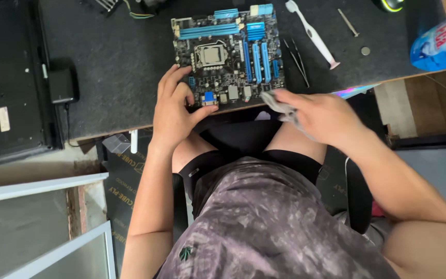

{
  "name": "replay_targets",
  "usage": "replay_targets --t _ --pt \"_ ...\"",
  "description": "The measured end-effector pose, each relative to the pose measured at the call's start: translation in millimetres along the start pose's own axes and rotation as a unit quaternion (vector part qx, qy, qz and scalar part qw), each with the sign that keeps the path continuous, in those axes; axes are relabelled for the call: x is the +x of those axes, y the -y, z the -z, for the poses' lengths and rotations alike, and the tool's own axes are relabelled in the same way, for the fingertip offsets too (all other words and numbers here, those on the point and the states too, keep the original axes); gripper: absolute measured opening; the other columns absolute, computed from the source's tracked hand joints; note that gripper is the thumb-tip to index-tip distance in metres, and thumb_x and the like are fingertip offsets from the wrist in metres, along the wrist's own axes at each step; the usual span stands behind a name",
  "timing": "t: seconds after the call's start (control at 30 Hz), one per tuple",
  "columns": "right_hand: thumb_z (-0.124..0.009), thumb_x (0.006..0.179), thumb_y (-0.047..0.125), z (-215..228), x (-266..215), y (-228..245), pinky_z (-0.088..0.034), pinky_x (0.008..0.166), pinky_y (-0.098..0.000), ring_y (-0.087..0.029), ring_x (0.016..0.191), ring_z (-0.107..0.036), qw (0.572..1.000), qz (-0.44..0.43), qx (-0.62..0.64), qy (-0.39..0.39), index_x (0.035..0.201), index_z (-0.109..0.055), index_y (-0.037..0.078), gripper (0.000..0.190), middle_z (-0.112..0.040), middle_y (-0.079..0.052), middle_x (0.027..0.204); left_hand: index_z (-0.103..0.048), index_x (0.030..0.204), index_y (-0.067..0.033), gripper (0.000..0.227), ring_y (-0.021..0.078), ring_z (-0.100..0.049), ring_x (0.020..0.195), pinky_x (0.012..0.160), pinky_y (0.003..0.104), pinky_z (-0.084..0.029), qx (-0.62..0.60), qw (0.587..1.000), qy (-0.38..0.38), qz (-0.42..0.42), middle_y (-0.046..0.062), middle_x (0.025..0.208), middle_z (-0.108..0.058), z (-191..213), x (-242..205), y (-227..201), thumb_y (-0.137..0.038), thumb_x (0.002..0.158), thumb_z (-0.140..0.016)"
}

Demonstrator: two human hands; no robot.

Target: The person cleans a computer motherboard placed on a desk. They first wipe the surface with a cloth, then use a toothbrush to scrub various components and slots, and finally wipe the board again with the cloth.

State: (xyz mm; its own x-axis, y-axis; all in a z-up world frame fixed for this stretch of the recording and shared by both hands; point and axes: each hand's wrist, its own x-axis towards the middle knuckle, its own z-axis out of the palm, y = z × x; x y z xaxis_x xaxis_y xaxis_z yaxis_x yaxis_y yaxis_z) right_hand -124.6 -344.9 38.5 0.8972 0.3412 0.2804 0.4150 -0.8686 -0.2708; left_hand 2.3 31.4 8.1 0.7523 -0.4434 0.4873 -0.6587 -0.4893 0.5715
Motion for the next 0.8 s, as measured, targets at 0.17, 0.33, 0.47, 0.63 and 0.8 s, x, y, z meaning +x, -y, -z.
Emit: replay_targets --t 0.17,0.33,0.47,0.63,0.8 --pt "-0.067 0.107 -0.005 -7.0 -35.4 -24.0 -0.065 0.106 -0.0481 -0.035 0.126 -0.079 0.980 -0.106 0.067 -0.152 0.158 -0.078 0.020 0.058 -0.084 -0.011 0.141 -0.055 0.088 -0.0056 0.065 0.0521 -0.048 0.158 0.129 0.058 -0.046 0.001 1.000 -0.007 -0.007 0.019 0.160 -0.063 -1.9 -2.4 4.3 -0.041 0.086 -0.110" --pt "-0.073 0.100 0.001 -65.4 2.1 45.3 -0.069 0.099 -0.0492 -0.036 0.117 -0.081 0.965 -0.111 0.017 -0.238 0.147 -0.082 0.018 0.051 -0.086 -0.014 0.134 -0.057 0.088 -0.0041 0.064 0.0493 -0.045 0.162 0.131 0.055 -0.047 0.005 1.000 -0.010 0.000 0.019 0.167 -0.065 -10.9 -6.9 5.7 -0.042 0.087 -0.109" --pt "-0.063 0.106 0.000 -96.1 10.6 58.4 -0.066 0.108 -0.0394 -0.028 0.130 -0.078 0.974 -0.079 0.064 -0.202 0.156 -0.075 0.018 0.054 -0.076 -0.009 0.155 -0.059 0.087 -0.0039 0.063 0.0493 -0.046 0.162 0.131 0.054 -0.047 0.014 1.000 -0.024 0.007 0.020 0.167 -0.065 -12.9 -8.4 2.6 -0.042 0.087 -0.109" --pt "-0.057 0.102 -0.003 -45.4 -13.6 63.0 -0.062 0.111 -0.0513 -0.036 0.129 -0.076 0.961 -0.107 0.244 -0.069 0.172 -0.054 0.017 0.073 -0.083 -0.007 0.143 -0.059 0.084 -0.0057 0.065 0.0450 -0.051 0.160 0.130 0.051 -0.051 0.034 0.998 -0.047 0.020 0.015 0.166 -0.067 -17.5 -10.2 -3.9 -0.047 0.082 -0.110" --pt "-0.060 0.106 0.000 -35.7 -45.7 47.6 -0.056 0.116 -0.0410 -0.023 0.133 -0.077 0.924 -0.166 0.341 -0.052 0.169 -0.062 0.019 0.066 -0.085 -0.004 0.140 -0.065 0.096 -0.0116 0.060 0.0456 -0.053 0.158 0.127 0.049 -0.055 0.098 0.983 -0.136 0.080 0.015 0.165 -0.066 -49.7 -23.8 -40.5 -0.049 0.081 -0.110"
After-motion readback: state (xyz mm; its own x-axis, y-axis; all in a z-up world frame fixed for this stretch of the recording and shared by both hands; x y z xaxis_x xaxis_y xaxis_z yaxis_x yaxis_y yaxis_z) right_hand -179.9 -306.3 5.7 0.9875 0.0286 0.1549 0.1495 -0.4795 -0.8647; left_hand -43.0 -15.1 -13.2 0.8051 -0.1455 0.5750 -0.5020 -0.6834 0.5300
